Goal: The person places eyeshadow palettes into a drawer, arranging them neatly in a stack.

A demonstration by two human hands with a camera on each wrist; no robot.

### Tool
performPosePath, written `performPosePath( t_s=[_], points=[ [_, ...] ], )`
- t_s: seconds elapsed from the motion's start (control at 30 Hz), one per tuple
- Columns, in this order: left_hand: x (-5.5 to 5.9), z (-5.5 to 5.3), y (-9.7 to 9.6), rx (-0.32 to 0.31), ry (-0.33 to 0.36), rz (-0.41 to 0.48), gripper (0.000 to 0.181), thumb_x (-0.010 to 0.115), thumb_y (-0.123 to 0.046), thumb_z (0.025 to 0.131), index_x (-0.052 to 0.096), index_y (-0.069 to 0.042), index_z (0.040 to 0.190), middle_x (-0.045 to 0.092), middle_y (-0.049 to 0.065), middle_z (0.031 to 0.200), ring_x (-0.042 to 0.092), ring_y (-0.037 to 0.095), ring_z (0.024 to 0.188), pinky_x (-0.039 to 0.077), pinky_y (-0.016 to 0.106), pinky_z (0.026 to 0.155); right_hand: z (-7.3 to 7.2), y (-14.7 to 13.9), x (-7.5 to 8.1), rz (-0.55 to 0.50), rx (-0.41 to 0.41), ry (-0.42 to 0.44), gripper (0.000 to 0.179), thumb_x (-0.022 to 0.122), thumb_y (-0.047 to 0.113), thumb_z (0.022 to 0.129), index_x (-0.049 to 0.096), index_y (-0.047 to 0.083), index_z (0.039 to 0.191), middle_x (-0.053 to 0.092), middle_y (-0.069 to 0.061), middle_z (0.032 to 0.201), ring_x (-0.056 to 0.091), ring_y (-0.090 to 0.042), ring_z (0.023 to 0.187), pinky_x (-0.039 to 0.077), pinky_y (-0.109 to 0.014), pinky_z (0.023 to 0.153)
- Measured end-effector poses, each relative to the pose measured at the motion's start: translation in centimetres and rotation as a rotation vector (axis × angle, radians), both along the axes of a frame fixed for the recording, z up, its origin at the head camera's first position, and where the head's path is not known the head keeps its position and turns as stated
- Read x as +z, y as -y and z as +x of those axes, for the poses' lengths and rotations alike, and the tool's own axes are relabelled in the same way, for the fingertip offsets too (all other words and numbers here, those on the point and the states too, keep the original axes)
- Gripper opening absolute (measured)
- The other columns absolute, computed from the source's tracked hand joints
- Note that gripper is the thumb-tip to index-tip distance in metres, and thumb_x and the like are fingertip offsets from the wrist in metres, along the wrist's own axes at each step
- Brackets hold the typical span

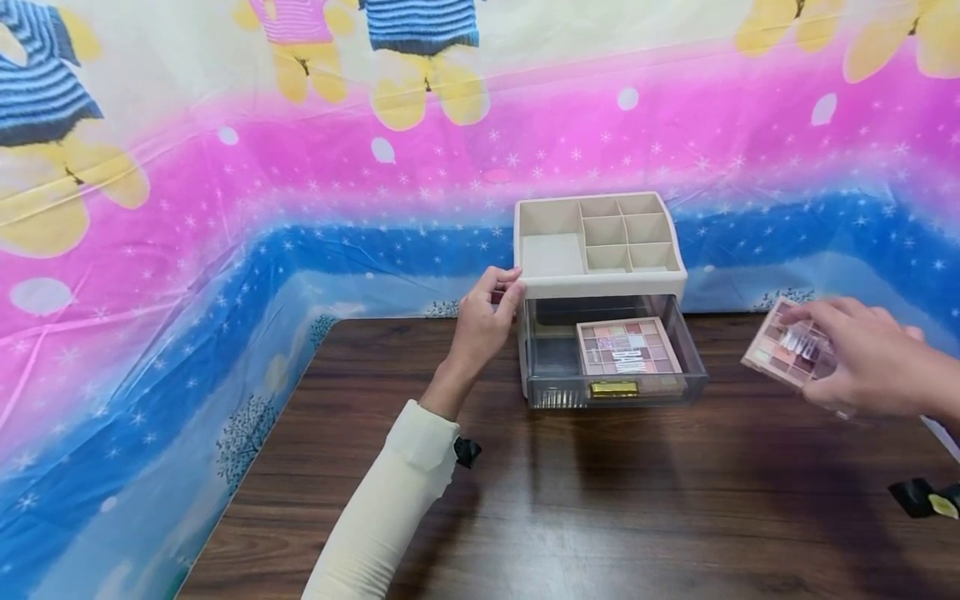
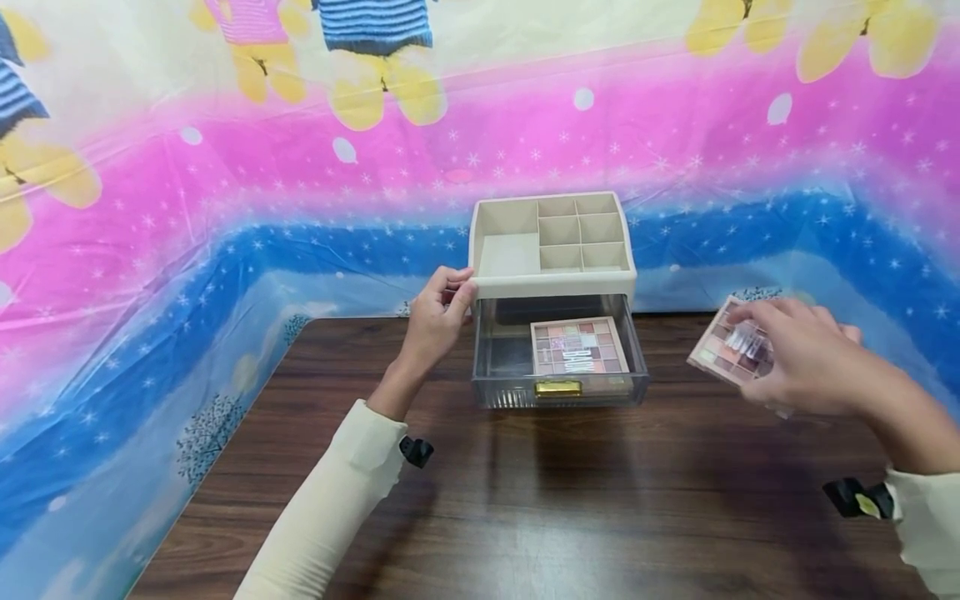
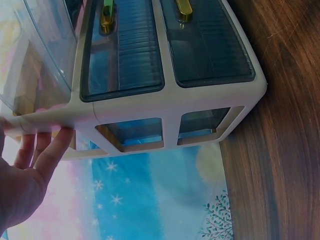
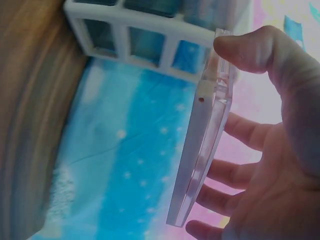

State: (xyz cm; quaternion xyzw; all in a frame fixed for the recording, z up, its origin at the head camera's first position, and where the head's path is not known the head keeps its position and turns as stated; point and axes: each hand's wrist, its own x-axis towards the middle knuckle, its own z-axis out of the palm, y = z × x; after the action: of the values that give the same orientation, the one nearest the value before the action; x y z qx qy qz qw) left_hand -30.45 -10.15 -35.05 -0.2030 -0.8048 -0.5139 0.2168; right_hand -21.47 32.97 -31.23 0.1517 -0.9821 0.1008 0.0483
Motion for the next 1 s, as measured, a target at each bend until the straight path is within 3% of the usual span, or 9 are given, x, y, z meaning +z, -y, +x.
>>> performPosePath(
  t_s=[0.23,0.5,0.77,1.0],
  points=[
    [0.0,0.0,0.0,-0.007,-0.002,0.006,0.025,0.058,-0.024,0.105,0.063,-0.006,0.121,0.068,0.009,0.134,0.069,0.027,0.095,0.063,0.03,0.071,-0.8,2.5,2.4,0.022,0.076,-0.015,0.087,0.089,0.022,0.063,0.051,0.015,0.141,0.04,-0.029,0.148,0.044,-0.049,0.116,0.039,-0.047,0.069],
    [0.2,-0.1,0.2,-0.007,-0.005,0.005,0.024,0.057,-0.024,0.105,0.063,-0.006,0.121,0.068,0.009,0.136,0.069,0.027,0.095,0.062,0.031,0.071,-1.0,6.0,5.1,-0.032,0.23,-0.023,0.082,0.089,0.017,0.06,0.056,0.018,0.136,0.046,-0.019,0.151,0.044,-0.042,0.127,0.043,-0.066,0.086],
    [0.0,-0.2,0.3,0.003,-0.016,0.007,0.022,0.058,-0.023,0.105,0.064,-0.006,0.119,0.068,0.008,0.135,0.07,0.025,0.092,0.062,0.029,0.07,-1.7,10.9,6.4,-0.039,0.394,0.029,0.08,0.087,0.015,0.064,0.055,0.022,0.137,0.049,-0.005,0.149,0.048,-0.027,0.122,0.048,-0.048,0.087],
    [-0.1,-0.1,0.1,-0.011,-0.016,0.012,0.023,0.058,-0.023,0.105,0.063,-0.005,0.119,0.069,0.01,0.133,0.069,0.026,0.093,0.062,0.029,0.07,-2.5,13.8,6.3,-0.042,0.469,0.073,0.08,0.086,0.014,0.064,0.055,0.025,0.136,0.044,-0.004,0.154,0.041,-0.03,0.137,0.039,-0.067,0.102]
  ],
)
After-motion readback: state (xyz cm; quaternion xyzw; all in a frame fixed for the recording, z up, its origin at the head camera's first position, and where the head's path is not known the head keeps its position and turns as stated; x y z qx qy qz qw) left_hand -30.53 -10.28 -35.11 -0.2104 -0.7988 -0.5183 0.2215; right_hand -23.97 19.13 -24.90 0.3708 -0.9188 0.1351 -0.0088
